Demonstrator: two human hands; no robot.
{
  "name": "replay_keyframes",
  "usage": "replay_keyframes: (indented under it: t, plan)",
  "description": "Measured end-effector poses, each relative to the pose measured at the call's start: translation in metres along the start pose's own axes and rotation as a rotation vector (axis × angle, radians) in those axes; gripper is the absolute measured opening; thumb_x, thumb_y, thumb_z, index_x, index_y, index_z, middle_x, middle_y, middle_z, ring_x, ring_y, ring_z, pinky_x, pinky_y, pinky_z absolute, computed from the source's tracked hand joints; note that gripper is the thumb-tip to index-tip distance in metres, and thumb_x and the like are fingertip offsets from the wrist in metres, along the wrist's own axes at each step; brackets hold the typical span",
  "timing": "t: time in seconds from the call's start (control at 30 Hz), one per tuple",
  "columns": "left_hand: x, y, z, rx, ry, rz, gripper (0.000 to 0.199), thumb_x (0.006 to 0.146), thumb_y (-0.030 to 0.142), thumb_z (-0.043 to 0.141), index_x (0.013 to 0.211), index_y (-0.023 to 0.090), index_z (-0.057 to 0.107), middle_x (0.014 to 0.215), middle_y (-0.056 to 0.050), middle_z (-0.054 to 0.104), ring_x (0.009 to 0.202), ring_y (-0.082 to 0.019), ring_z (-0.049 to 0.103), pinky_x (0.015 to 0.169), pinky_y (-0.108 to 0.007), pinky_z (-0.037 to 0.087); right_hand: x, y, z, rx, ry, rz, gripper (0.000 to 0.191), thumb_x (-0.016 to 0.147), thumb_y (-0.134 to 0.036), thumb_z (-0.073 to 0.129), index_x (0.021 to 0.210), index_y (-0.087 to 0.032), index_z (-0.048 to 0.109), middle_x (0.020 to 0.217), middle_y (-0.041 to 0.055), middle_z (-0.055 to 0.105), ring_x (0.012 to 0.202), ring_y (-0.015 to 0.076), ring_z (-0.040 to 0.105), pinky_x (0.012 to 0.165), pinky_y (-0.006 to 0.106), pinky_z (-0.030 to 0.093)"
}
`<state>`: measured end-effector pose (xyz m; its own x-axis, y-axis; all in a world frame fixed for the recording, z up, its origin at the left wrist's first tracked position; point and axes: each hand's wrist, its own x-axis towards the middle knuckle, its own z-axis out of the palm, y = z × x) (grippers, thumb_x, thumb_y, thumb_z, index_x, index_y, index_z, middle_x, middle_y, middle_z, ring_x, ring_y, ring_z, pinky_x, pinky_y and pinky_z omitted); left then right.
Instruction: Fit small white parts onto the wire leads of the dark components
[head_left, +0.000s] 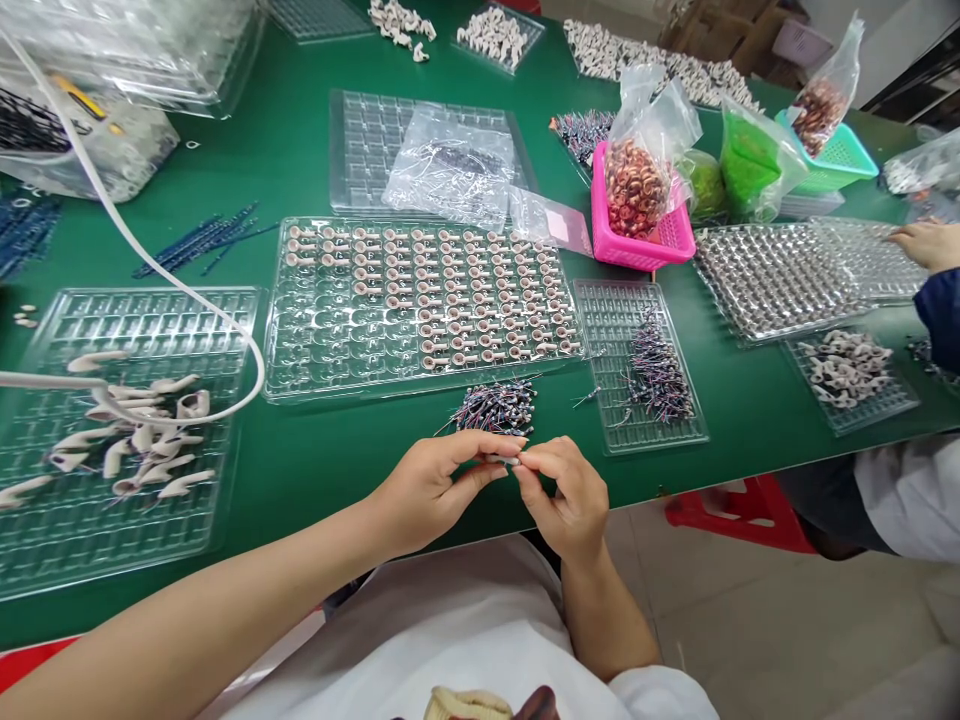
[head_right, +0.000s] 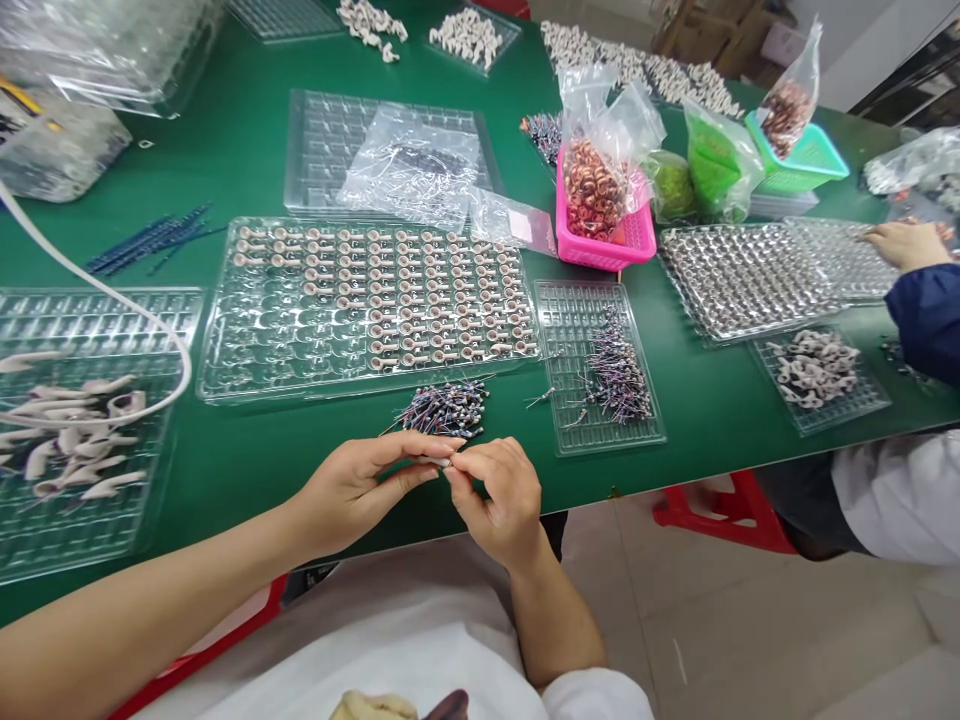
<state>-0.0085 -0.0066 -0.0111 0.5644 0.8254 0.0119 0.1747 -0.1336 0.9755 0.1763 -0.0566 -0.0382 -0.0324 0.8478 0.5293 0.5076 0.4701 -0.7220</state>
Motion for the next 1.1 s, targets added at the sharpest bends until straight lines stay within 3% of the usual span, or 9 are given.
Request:
replay_keyframes:
  t: [0.57,0.73,0.87,1.1]
  plan:
    - [0.0011,-0.0015,0.0,0.042,0.015,0.055,0.021,0.092,0.015,0.055,0.107,0.017,0.07,0.107,-0.005,0.077,0.1,-0.016,0.072,0.09,-0.023,0.057,0.0012,-0.0002,-0.0002,-0.072,-0.014,-0.063,0.023,0.088,-0.009,0.063,0.106,-0.023,0.062,0.085,0.0039,0.071,0.074,0.016,0.065,0.067,0.034,0.051]
    - [0.0009,0.0017,-0.0005,0.066,-0.002,0.028,0.022,0.091,0.018,0.057,0.11,0.019,0.069,0.1,-0.002,0.077,0.089,-0.014,0.073,0.081,-0.022,0.058,0.0007,-0.0014,0.0008,-0.022,0.014,0.019,0.024,0.086,-0.012,0.065,0.107,-0.024,0.061,0.086,0.0032,0.07,0.069,0.0148,0.063,0.067,0.033,0.052]
    - [0.0009,0.0027,-0.0015,0.057,-0.024,-0.019,0.026,0.092,0.022,0.058,0.116,0.018,0.065,0.105,-0.003,0.076,0.091,-0.015,0.072,0.082,-0.023,0.057,0.0006,-0.0025,0.0011,0.017,0.007,0.039,0.026,0.085,-0.008,0.065,0.105,-0.024,0.061,0.088,0.0025,0.07,0.075,0.0149,0.064,0.069,0.032,0.051]
    - [0.001,0.0038,-0.0023,0.047,-0.04,-0.085,0.039,0.086,0.025,0.066,0.123,0.017,0.06,0.107,-0.004,0.076,0.089,-0.016,0.072,0.082,-0.025,0.058,0.0,-0.0044,0.0,0.008,0.044,0.272,0.01,0.087,-0.014,0.06,0.082,-0.022,0.059,0.075,-0.002,0.061,0.069,0.0119,0.057,0.064,0.026,0.045]
